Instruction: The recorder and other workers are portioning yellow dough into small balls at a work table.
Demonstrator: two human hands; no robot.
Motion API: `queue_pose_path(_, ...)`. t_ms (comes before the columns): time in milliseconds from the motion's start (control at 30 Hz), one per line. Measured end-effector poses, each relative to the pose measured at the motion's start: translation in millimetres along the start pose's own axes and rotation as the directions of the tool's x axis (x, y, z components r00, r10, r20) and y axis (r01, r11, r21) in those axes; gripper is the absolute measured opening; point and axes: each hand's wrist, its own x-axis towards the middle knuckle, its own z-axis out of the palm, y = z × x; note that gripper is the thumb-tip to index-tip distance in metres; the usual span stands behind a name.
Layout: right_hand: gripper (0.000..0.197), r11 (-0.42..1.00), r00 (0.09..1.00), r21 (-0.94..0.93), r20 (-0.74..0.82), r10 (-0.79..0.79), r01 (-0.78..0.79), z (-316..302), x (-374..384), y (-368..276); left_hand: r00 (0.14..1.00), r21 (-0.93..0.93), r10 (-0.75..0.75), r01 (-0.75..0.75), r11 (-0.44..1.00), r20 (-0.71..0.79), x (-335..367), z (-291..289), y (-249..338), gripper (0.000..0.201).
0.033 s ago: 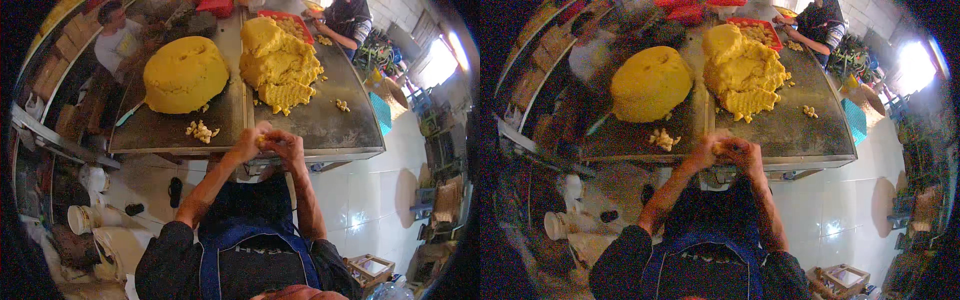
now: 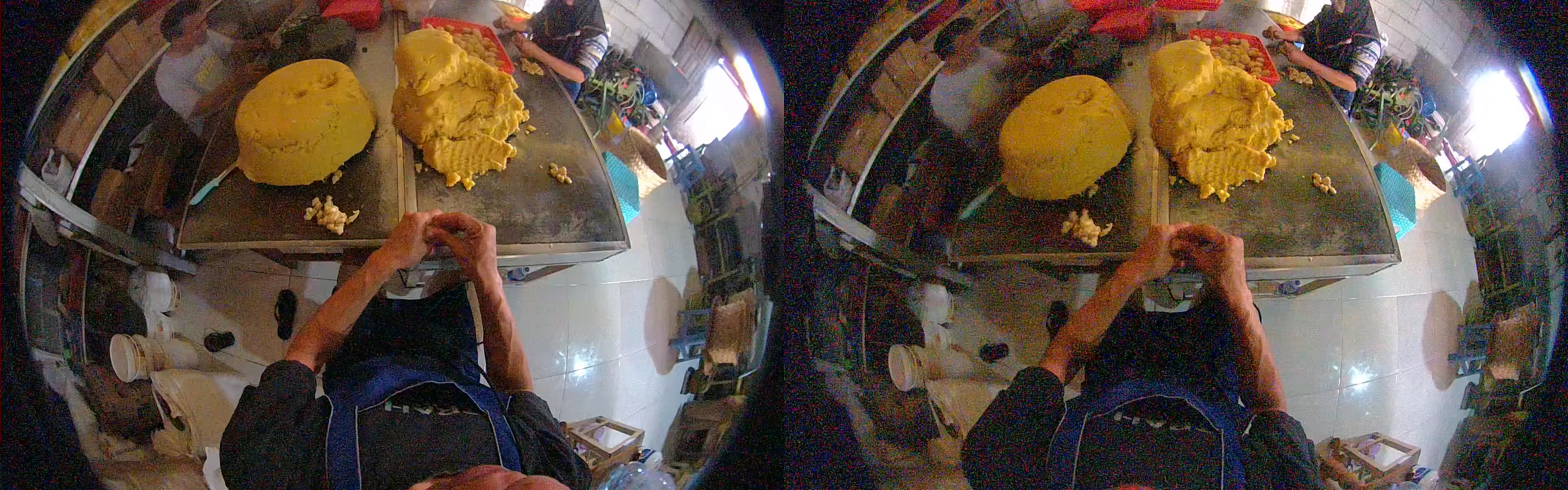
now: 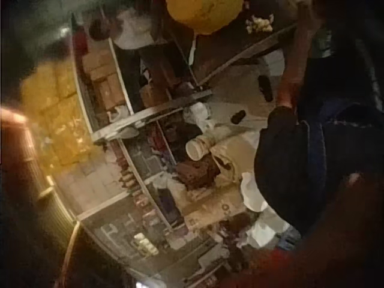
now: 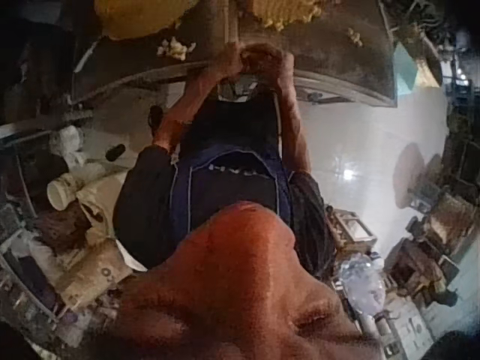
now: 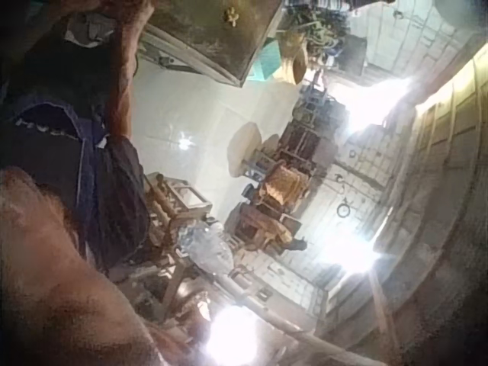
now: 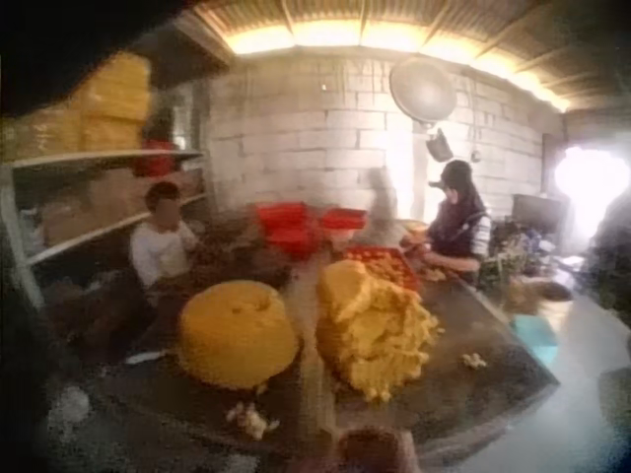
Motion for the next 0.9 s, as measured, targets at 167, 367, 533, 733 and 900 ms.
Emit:
queue_pose_path(167,0.047,0.978,0.902,-0.078,-0.377,-0.21,0.195,45,-16,-8,0.986,-0.146,-0.162,0.157,0.977,-0.025,14,12,-12,0.024)
queue_pose_path(367,0.059,0.909,0.921,-0.377,-0.264,-0.288,0.176,24,-8,-3,0.969,-0.133,-0.174,0.152,0.979,-0.174,16,20,-21,0.028)
queue_pose_path(533,0.074,0.766,0.904,-0.555,-0.056,-0.425,0.325,5,16,4,0.944,-0.13,-0.17,0.138,0.982,-0.283,17,21,-9,0.03)
queue_pose_path(733,0.054,0.86,0.925,-0.497,-0.261,-0.275,0.116,-46,74,39,0.907,-0.1,-0.034,-0.009,0.995,-0.42,17,17,-2,0.034)
queue_pose_path(900,0.046,0.933,0.902,-0.318,-0.332,-0.275,0.168,-41,66,25,0.925,-0.035,-0.307,0.307,0.951,-0.226,25,4,-11,0.041)
